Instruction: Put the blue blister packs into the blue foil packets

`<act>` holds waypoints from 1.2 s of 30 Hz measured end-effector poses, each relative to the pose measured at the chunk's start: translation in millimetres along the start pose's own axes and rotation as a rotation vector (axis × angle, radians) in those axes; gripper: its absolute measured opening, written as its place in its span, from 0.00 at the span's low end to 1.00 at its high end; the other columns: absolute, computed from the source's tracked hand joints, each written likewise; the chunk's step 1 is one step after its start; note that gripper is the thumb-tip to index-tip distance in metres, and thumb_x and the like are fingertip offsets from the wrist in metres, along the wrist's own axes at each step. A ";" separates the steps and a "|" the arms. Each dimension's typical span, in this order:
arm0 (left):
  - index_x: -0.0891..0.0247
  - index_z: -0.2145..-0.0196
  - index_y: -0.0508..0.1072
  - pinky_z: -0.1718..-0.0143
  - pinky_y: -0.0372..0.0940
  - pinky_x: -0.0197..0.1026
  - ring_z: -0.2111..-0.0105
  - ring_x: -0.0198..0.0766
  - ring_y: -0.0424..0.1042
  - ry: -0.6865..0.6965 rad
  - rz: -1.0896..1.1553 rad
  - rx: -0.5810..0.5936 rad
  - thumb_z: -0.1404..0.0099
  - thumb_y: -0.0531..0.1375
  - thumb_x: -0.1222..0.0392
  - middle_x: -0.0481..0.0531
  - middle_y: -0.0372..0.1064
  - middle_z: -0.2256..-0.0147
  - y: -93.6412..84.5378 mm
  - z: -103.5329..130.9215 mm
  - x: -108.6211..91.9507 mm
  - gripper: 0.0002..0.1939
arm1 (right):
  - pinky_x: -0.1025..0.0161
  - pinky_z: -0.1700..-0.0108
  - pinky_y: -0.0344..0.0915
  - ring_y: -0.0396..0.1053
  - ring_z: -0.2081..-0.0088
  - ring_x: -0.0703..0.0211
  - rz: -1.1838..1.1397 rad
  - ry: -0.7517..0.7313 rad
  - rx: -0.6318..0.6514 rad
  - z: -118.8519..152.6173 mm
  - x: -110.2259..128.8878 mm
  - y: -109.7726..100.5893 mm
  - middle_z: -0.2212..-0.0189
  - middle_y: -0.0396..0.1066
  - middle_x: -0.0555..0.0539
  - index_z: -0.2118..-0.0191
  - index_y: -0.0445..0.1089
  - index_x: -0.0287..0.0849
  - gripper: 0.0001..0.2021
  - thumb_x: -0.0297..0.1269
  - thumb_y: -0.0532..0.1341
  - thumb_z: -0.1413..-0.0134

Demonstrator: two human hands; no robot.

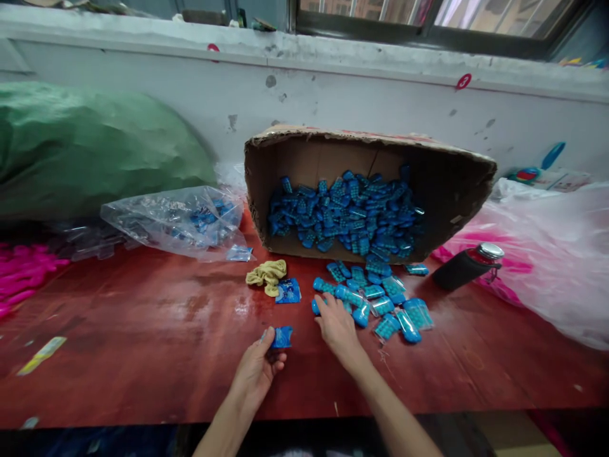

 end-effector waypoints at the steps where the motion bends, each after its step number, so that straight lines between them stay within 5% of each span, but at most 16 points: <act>1: 0.67 0.76 0.66 0.88 0.58 0.29 0.87 0.29 0.64 -0.026 0.008 -0.005 0.44 0.58 0.61 0.49 0.67 0.83 -1.0 0.0 1.1 0.08 | 0.58 0.60 0.60 0.63 0.57 0.48 0.059 0.012 0.028 -4.8 -4.6 1.0 0.54 0.64 0.39 0.54 0.64 0.42 0.19 0.24 0.59 0.55; 5: 0.67 0.77 0.65 0.90 0.55 0.28 0.88 0.27 0.61 -0.146 0.034 0.008 0.43 0.57 0.57 0.48 0.65 0.85 -2.0 0.9 7.4 0.11 | 0.58 0.64 0.62 0.68 0.63 0.49 0.029 0.011 0.080 -17.3 -4.6 9.2 0.62 0.68 0.41 0.59 0.67 0.42 0.13 0.29 0.59 0.54; 8: 0.66 0.77 0.64 0.90 0.54 0.27 0.89 0.27 0.61 -0.196 0.076 0.009 0.42 0.56 0.57 0.47 0.63 0.86 -2.3 2.2 9.5 0.11 | 0.59 0.65 0.64 0.70 0.66 0.53 -0.087 0.027 0.049 -20.2 0.2 7.4 0.63 0.69 0.43 0.51 0.61 0.43 0.17 0.34 0.53 0.48; 13: 0.65 0.76 0.63 0.90 0.54 0.27 0.89 0.27 0.60 -0.165 0.101 0.015 0.42 0.56 0.56 0.47 0.63 0.86 -2.7 1.4 10.0 0.11 | 0.64 0.82 0.66 0.68 0.79 0.59 -1.205 0.281 0.151 -4.5 0.4 12.3 0.78 0.66 0.53 0.51 0.54 0.44 0.19 0.39 0.52 0.50; 16: 0.65 0.77 0.62 0.90 0.54 0.28 0.88 0.28 0.61 -0.110 0.099 0.004 0.42 0.56 0.56 0.47 0.63 0.86 -3.6 0.3 10.3 0.11 | 0.67 0.84 0.66 0.68 0.80 0.63 -1.512 0.334 0.171 11.6 10.2 16.9 0.77 0.65 0.55 0.56 0.54 0.45 0.18 0.38 0.57 0.53; 22: 0.66 0.76 0.64 0.89 0.56 0.28 0.88 0.28 0.62 -0.035 0.102 0.009 0.42 0.56 0.57 0.48 0.63 0.86 -3.8 -1.3 6.6 0.10 | 0.72 0.88 0.63 0.68 0.82 0.64 -1.552 0.324 0.126 25.7 20.6 24.0 0.78 0.64 0.56 0.56 0.53 0.45 0.18 0.36 0.59 0.53; 36: 0.66 0.75 0.65 0.89 0.58 0.28 0.88 0.28 0.63 -0.037 0.145 -0.034 0.43 0.57 0.56 0.47 0.64 0.86 0.1 0.6 2.0 0.11 | 0.66 0.80 0.70 0.70 0.75 0.62 -1.556 0.300 -0.066 27.8 18.5 15.0 0.73 0.66 0.55 0.58 0.52 0.46 0.18 0.34 0.60 0.53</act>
Point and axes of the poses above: each hand's wrist, its own z-axis away from the middle knuckle, its own y-axis out of the palm, x = y × z, the point moved 6 cm from there along -z, towards the middle knuckle
